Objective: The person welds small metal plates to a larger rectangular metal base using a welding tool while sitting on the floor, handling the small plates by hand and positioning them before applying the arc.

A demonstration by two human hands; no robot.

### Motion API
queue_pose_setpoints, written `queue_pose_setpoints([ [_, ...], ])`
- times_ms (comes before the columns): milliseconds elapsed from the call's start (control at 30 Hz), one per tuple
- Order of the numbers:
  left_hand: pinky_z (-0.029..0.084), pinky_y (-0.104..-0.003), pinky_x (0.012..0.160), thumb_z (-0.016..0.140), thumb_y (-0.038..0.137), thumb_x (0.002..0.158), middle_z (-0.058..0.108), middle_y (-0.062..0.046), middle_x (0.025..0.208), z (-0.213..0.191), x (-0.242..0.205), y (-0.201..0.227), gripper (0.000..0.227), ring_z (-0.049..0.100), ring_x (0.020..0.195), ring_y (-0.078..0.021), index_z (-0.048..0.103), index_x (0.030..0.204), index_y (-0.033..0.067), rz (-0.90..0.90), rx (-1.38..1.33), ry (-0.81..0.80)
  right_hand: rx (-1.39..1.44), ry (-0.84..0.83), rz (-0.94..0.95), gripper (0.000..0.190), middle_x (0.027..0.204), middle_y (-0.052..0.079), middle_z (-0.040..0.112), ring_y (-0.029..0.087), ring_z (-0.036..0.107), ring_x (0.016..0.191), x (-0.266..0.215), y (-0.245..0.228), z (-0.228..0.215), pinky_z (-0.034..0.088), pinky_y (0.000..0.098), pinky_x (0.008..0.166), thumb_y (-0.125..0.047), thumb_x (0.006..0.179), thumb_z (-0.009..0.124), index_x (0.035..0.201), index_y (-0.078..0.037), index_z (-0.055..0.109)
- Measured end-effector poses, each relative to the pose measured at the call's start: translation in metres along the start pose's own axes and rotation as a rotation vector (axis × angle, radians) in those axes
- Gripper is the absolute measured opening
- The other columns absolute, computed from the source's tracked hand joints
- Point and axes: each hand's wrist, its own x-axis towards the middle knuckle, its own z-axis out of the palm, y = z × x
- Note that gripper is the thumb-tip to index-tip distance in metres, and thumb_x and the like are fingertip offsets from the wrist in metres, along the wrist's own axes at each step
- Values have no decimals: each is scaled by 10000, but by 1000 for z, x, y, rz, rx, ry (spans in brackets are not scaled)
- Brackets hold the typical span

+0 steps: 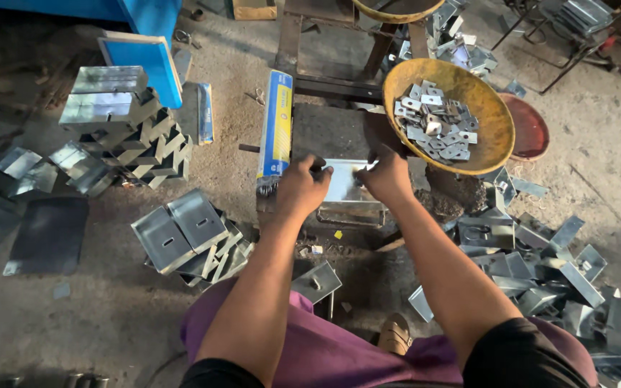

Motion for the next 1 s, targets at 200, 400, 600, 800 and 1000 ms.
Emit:
queue_pose_setpoints([
  [200, 403, -484, 1101, 856, 402, 740, 404, -199, 1538, -15, -8, 8, 899, 430, 1370, -431, 424, 1498, 185, 157, 278, -287, 154, -76, 128, 389, 766, 172, 739, 258, 766, 749, -8, -22, -7, 583, 378, 709, -229, 726, 829, 980, -14, 628],
  [400, 288, -544, 1168, 906, 454, 698, 212, -171, 1648, -20, -4, 17, 1134, 241, 1489, -459, 238, 1586, 228, 98, 398, -462, 90, 31, 69, 366, 822, 130, 759, 237, 737, 746, -18, 14, -28, 563, 370, 687, -278, 800, 829, 1013, -17, 685],
  [600, 328, -551, 1113, 852, 396, 790, 333, -168, 1594, -14, -6, 23, 913, 321, 1431, -455, 362, 1529, 176, 155, 316, -293, 92, 105, 208, 252, 807, 137, 763, 244, 732, 720, -4, 80, -72, 562, 382, 671, -227, 842, 751, 998, -30, 731],
  [800, 425, -496, 1074, 799, 281, 827, 541, -170, 1456, -8, -1, 15, 663, 506, 1314, -402, 554, 1412, 86, 311, 157, -19, -14, 230, 124, 235, 879, 125, 766, 215, 745, 797, 39, 172, -113, 573, 355, 736, -206, 843, 772, 997, -32, 742],
  [1000, 457, -445, 1117, 775, 271, 910, 616, -155, 1395, 3, 7, 9, 505, 569, 1305, -347, 614, 1347, 76, 369, 50, 49, -143, 219, 56, 212, 949, 137, 778, 267, 747, 883, 91, 233, -100, 575, 392, 797, -180, 841, 766, 1011, -54, 747],
])
